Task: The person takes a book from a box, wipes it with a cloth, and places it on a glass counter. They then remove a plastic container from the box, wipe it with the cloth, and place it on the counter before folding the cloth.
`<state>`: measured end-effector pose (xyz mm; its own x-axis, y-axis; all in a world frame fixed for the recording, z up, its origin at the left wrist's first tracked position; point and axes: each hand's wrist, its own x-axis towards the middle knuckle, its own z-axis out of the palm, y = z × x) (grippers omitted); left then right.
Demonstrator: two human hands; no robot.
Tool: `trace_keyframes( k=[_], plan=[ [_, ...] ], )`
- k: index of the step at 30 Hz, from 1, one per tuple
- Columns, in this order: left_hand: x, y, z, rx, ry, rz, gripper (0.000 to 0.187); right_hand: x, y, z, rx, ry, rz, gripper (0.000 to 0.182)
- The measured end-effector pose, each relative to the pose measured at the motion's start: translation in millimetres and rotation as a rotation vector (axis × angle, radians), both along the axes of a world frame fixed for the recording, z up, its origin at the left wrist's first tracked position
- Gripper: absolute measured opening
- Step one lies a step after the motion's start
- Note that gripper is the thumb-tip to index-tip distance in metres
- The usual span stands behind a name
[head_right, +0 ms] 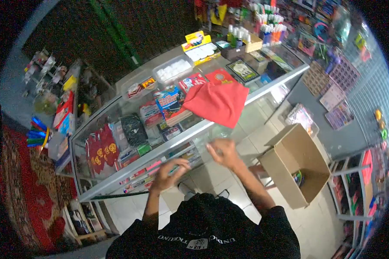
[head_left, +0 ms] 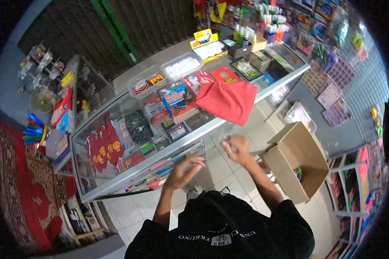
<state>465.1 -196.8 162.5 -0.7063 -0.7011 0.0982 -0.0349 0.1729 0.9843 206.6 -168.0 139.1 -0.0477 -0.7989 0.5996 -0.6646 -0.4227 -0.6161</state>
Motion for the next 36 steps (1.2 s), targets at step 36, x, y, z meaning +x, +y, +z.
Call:
trace_keyframes(
  k=[36],
  plan=[
    [121.3,-29.2,9.9,-0.584,-0.355,0.636,0.040,-10.4,-188.8,110.5,0.139,-0.902,0.005,0.028]
  ],
)
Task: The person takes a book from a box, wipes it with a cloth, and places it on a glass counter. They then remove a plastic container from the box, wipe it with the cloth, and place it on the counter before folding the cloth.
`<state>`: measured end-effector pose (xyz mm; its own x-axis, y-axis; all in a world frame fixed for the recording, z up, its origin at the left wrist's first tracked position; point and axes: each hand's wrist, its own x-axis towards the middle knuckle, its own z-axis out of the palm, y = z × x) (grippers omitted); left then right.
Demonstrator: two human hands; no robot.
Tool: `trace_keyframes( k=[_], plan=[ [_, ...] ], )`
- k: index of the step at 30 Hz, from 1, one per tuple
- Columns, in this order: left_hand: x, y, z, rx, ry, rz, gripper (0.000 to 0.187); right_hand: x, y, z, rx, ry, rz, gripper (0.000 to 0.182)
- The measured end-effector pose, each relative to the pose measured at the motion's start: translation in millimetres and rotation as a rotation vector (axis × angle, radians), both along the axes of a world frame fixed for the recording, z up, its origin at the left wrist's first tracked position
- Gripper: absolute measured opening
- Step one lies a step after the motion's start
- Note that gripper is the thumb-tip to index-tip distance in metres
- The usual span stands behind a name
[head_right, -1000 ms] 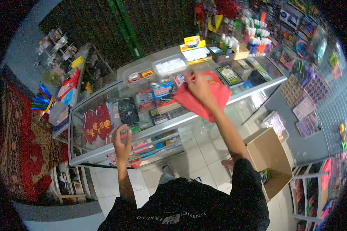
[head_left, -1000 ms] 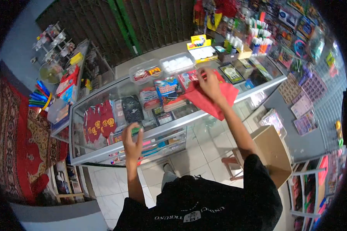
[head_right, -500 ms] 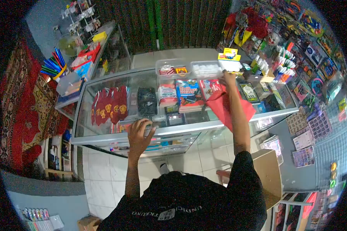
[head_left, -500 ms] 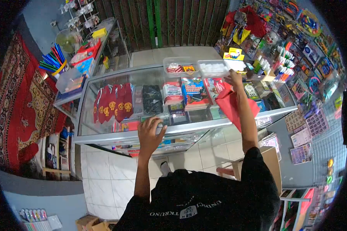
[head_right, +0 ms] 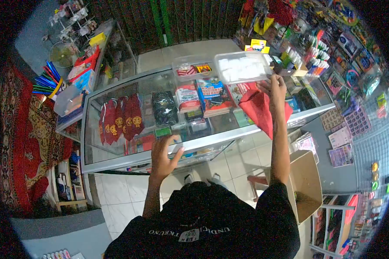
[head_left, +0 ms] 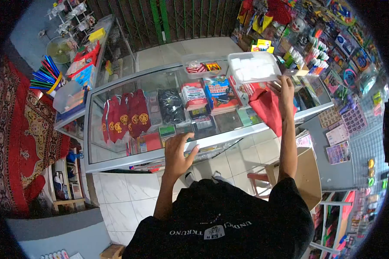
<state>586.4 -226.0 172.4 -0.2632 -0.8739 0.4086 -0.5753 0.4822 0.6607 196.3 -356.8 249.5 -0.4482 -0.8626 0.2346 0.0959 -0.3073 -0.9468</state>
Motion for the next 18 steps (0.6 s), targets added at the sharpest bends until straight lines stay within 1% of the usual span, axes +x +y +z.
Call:
trace_keyframes(
  k=[2,3,4,6,7,8,9,10,11,12,13,14,15,16,18],
  plan=[
    [2.0,7.0,3.6,0.124,0.230,-0.150,0.048,19.1,27.0,8.9,0.036,-0.006,0.094,0.020],
    [5.2,8.9,0.1,0.202,0.298,-0.242,0.075,29.2,36.5,11.8,0.055,-0.010,0.159,0.018],
    [3.5,14.4,1.2,0.246,0.475,-0.283,0.082,41.2,48.3,14.3,0.079,-0.017,0.225,0.016],
    [1.9,29.6,9.8,0.341,0.828,-0.347,0.095,72.1,72.1,13.3,0.236,0.011,0.334,0.009],
    [9.8,36.2,8.0,0.420,0.891,-0.404,0.106,88.9,84.6,5.0,0.252,0.032,0.405,0.009],
    [15.0,48.7,4.4,0.378,0.869,-0.231,0.103,109.4,102.2,-7.0,0.234,0.129,0.404,0.010],
    [20.2,61.4,0.8,0.347,0.839,-0.052,0.101,127.4,120.4,-15.5,0.240,0.097,0.528,0.013],
    [25.5,74.2,-2.7,0.329,0.809,0.122,0.099,149.5,139.6,-5.4,0.287,0.216,0.650,0.017],
    [34.8,85.4,-9.3,0.317,0.801,0.237,0.092,167.7,157.8,-16.6,0.272,0.123,0.750,0.018],
    [44.1,96.7,-15.9,0.308,0.793,0.350,0.086,174.6,169.7,-24.6,0.278,0.241,0.882,0.019],
    [57.8,115.2,-22.1,0.421,0.859,0.380,0.081,187.0,181.3,-39.2,0.340,0.068,1.003,0.020],
    [71.5,133.5,-28.4,0.533,0.929,0.415,0.077,193.7,188.8,-58.1,0.312,0.122,1.075,0.021],
    [85.2,151.7,-34.8,0.642,0.999,0.455,0.072,201.6,191.0,-71.5,0.415,0.125,1.111,0.021],
    [89.9,159.8,-37.0,0.733,0.909,0.494,0.069,207.0,192.5,-85.4,0.515,0.132,1.146,0.021],
    [86.7,167.5,-72.5,0.755,0.864,0.658,0.061,209.6,192.6,-135.6,0.586,0.125,1.146,0.020]
  ],
)
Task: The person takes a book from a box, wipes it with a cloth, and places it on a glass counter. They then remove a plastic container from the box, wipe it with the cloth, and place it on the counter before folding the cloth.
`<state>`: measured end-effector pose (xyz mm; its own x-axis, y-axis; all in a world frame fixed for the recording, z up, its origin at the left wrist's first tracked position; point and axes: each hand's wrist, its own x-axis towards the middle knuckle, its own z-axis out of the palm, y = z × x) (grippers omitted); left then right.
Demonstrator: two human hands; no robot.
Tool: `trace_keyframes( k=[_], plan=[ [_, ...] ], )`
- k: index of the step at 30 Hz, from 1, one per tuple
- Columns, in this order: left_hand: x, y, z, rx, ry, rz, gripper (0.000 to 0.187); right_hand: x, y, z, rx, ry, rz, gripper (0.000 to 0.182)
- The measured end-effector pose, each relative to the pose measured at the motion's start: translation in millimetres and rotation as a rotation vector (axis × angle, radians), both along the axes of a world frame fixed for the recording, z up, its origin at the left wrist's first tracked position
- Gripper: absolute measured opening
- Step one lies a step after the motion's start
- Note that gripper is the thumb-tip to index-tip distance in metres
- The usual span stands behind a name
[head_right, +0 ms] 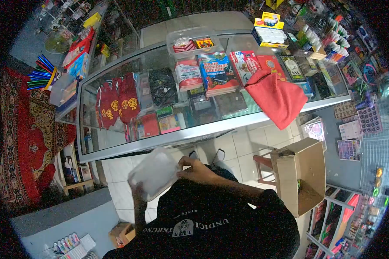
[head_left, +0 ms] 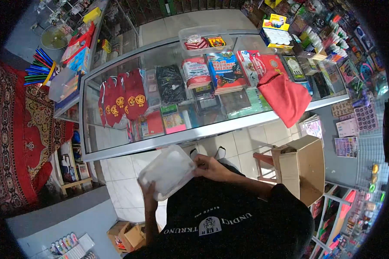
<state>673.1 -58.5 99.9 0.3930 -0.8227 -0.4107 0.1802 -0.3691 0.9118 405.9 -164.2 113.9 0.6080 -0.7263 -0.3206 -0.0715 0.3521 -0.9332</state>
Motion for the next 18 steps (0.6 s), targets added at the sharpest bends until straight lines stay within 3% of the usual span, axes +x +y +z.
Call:
trace_keyframes(
  k=[4,6,8,10,11,14,18],
  plan=[
    [-23.0,-35.9,-45.5,0.129,0.019,-0.130,0.060,-15.5,-13.0,-64.9,0.376,-0.112,-0.191,0.022],
    [-42.9,-73.8,-53.8,-0.058,0.201,-0.202,0.066,-30.1,-20.1,-87.1,0.401,-0.192,-0.402,0.025],
    [-54.5,-102.7,-99.6,-0.089,0.003,-0.286,0.067,-44.5,-23.6,-111.6,0.364,-0.238,-0.623,0.028],
    [-69.2,-131.4,-125.7,-0.262,-0.042,-0.459,0.066,-54.2,-38.5,-101.0,0.394,-0.269,-0.779,0.033],
    [-79.4,-147.8,-129.0,-0.296,-0.098,-0.503,0.066,-62.5,-46.3,-100.6,0.460,-0.251,-0.800,0.040],
    [-117.8,-181.8,-137.4,-0.277,-0.315,-0.525,0.068,-74.1,-53.6,-118.8,0.329,-0.413,-0.939,0.044],
    [-150.6,-196.6,-143.0,-0.555,-0.611,-0.595,0.070,-77.9,-43.1,-105.2,0.359,-0.413,-1.010,0.053]
  ],
)
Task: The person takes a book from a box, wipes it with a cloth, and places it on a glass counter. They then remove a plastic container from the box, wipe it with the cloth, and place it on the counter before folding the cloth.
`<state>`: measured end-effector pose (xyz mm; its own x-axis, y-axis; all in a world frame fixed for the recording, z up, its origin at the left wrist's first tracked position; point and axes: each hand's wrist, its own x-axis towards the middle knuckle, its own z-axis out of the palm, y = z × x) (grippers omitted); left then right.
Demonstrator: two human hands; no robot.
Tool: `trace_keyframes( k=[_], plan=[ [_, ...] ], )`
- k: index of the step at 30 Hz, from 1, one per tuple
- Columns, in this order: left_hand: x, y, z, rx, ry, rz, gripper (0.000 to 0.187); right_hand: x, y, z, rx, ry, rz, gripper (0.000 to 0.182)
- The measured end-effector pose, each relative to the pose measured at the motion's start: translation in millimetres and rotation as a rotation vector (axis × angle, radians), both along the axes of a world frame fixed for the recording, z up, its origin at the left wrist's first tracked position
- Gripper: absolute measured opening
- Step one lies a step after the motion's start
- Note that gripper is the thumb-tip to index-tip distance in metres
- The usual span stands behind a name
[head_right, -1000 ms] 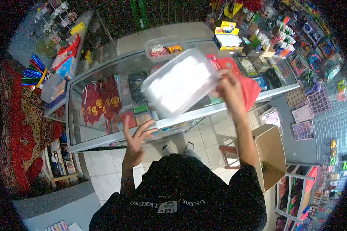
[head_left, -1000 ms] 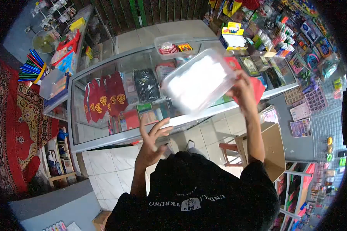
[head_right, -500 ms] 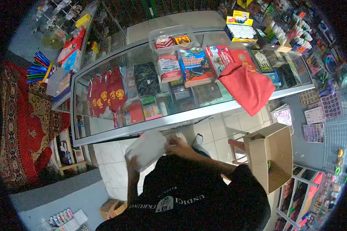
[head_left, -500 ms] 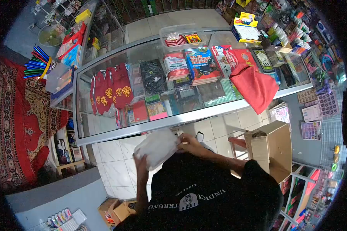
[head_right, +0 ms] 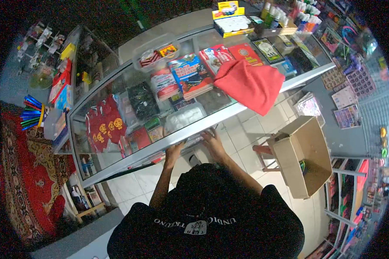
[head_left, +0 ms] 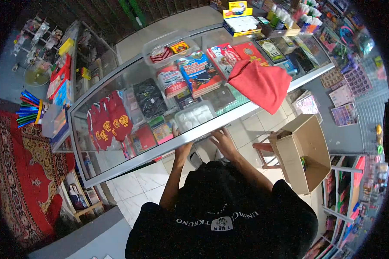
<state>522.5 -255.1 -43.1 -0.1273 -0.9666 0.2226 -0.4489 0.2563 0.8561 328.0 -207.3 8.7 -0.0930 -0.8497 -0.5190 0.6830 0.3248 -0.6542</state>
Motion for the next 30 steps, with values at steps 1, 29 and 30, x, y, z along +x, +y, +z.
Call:
trace_keyframes(
  k=[1,29,30],
  plan=[
    [-9.0,3.7,21.1,0.005,0.039,0.015,0.068,-1.3,5.7,-19.2,-0.007,0.010,-0.010,0.050],
    [-68.2,-59.4,3.3,-0.247,-0.549,-0.041,0.050,-179.5,341.2,-238.4,0.654,0.390,0.287,0.029],
    [-67.9,-58.5,1.6,-0.284,-0.536,-0.033,0.050,-174.7,342.2,-253.2,0.557,0.379,0.255,0.029]
  ],
)
